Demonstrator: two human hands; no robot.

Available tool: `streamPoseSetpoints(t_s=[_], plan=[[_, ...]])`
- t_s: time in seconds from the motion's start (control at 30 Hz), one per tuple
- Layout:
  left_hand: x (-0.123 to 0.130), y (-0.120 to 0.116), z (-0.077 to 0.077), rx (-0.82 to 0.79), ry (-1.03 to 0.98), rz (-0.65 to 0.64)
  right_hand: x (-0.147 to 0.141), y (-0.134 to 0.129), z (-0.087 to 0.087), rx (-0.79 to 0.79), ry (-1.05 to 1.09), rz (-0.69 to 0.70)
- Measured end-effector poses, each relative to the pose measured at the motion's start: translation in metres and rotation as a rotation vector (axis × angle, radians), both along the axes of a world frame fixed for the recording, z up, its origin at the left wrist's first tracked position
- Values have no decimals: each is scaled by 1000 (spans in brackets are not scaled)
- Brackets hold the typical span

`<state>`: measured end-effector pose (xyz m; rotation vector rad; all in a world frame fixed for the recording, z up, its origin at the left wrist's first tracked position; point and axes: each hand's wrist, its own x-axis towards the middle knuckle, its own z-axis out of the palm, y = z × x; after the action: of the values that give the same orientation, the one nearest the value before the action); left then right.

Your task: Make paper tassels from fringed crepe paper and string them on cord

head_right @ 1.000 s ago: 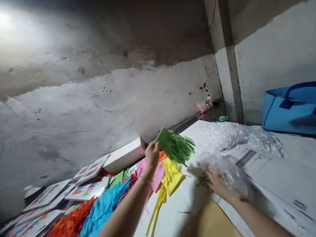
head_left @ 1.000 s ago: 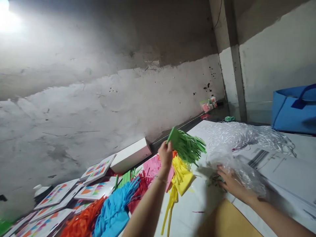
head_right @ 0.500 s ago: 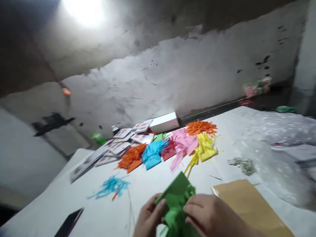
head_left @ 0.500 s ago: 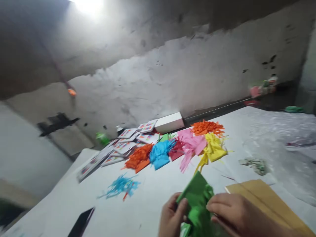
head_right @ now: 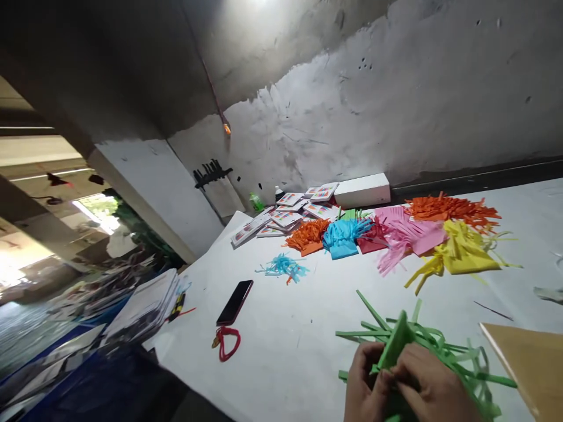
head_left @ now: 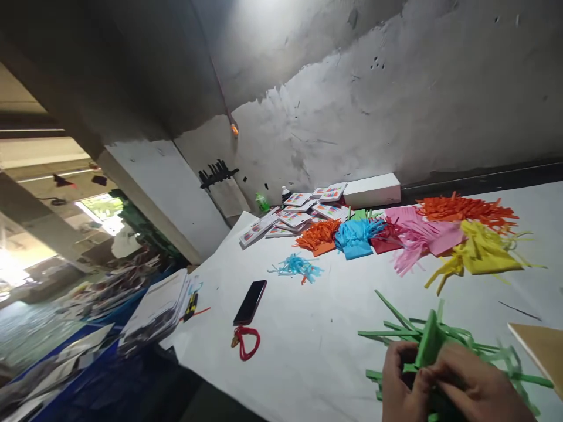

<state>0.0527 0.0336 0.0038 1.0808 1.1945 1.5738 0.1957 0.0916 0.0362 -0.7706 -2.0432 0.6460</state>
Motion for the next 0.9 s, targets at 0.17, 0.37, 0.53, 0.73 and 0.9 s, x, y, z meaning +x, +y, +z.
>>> streamPoseSetpoints(t_s=[0.17,0.37,0.53,0.73,0.9], plan=[[-19,-7,12,1,80,-46,-5,6,32,-467,-100,274],[-21,-7,11,-49,70,-87,0,3,31,37,-115,62],[-15,-5,14,-103,33,-88,-2,-17,11,243,-159,6],[-14,-5,9,-157,64,-64,-6,-26,8,327,-202,-59],[-13,-4,8,-78,139,-88,-2,-19,8,-77,-75,-56]])
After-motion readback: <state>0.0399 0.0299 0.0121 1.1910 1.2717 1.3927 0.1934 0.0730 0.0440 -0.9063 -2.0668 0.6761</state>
